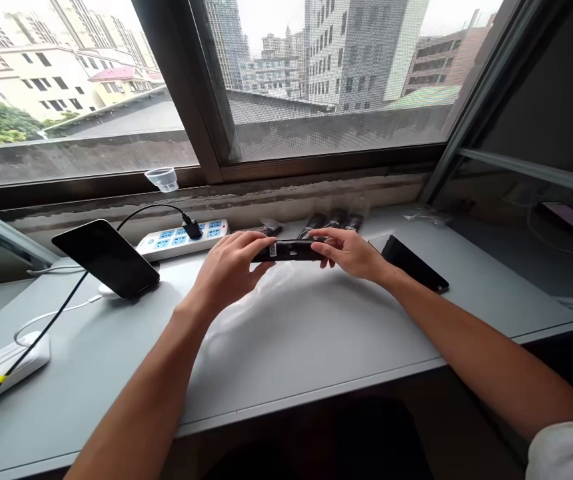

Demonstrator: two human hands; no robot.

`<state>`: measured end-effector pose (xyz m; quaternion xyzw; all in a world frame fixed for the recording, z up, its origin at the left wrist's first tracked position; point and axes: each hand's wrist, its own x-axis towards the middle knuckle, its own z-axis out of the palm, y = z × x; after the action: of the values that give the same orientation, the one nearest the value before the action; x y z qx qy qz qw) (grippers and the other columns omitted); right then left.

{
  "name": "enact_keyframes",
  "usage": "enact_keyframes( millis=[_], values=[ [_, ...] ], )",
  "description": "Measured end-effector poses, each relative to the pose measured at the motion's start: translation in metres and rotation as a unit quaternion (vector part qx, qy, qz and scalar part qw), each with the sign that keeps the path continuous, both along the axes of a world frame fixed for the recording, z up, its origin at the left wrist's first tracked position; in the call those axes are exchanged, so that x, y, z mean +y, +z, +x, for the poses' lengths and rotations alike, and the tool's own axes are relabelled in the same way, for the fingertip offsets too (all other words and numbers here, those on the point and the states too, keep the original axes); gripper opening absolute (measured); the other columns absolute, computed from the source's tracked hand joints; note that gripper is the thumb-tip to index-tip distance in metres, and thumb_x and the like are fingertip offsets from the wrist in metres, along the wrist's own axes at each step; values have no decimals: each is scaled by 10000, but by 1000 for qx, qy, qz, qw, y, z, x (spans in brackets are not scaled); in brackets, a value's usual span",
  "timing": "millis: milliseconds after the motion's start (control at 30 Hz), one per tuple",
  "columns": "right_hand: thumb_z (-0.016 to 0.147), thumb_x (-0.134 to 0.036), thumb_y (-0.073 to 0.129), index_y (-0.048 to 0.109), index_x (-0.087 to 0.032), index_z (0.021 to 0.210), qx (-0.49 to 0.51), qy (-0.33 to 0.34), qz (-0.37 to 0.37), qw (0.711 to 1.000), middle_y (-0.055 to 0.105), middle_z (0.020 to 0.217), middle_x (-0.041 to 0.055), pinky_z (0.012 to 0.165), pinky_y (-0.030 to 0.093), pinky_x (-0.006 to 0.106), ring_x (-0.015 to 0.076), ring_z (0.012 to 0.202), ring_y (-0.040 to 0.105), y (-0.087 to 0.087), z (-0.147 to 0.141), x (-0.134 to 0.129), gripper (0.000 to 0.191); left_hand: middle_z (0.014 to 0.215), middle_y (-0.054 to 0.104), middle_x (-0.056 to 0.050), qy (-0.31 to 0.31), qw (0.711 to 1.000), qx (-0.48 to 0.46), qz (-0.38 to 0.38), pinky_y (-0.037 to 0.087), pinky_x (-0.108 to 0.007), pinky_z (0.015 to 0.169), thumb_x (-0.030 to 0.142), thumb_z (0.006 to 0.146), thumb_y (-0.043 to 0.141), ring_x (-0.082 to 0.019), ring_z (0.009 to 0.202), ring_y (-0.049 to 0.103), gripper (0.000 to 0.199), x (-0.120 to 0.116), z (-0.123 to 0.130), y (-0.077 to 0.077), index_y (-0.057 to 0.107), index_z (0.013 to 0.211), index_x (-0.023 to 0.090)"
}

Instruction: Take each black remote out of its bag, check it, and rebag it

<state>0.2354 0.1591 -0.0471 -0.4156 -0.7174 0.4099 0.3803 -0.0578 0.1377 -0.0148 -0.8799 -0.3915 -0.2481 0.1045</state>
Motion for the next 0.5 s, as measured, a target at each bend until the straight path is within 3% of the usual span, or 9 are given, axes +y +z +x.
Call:
enact_keyframes(
  millis=[67, 167, 333, 433, 500],
  values=[
    [970, -579, 672, 689, -179, 1337, 4, 9, -13, 1000, 753, 779, 44, 683, 549, 340, 205, 711, 716, 1, -4, -3, 543, 1330, 702, -105, -15, 1000, 9, 2, 527, -490, 1025, 324, 1012, 641, -308, 1186, 667, 356, -2, 5, -1, 661, 1356, 237],
    [971, -577, 665, 732, -171, 1121, 26, 35, -32, 999, 755, 791, 59, 631, 544, 309, 180, 667, 700, 2, -9, -7, 438, 1333, 703, -100, -27, 999, 19, -4, 512, -491, 1045, 318, 1019, 639, -305, 1199, 662, 353, -4, 10, -3, 660, 1363, 241],
    [896, -535, 752, 571, -213, 828, 28, 5, -75, 997, 679, 596, -1, 455, 419, 237, 129, 475, 585, 1, -12, -7, 376, 1342, 702, -97, -65, 998, 18, -14, 507, -484, 1054, 355, 1037, 618, -291, 1192, 664, 380, -6, 13, -4, 643, 1408, 278],
    [901, -534, 738, 519, -222, 782, 13, 12, -79, 997, 637, 535, -29, 439, 379, 231, 109, 416, 515, 0, -11, -7, 399, 1338, 707, -90, -80, 996, 23, -16, 508, -482, 1055, 367, 1044, 609, -289, 1192, 661, 391, -8, 15, -1, 635, 1426, 285],
    [910, -537, 730, 580, -210, 824, 25, 40, -75, 996, 676, 608, -12, 493, 425, 242, 127, 493, 584, 2, -11, -8, 370, 1335, 712, -79, -87, 996, 23, -16, 497, -488, 1085, 373, 1040, 620, -286, 1204, 658, 394, -9, 17, 2, 636, 1425, 293]
  ],
)
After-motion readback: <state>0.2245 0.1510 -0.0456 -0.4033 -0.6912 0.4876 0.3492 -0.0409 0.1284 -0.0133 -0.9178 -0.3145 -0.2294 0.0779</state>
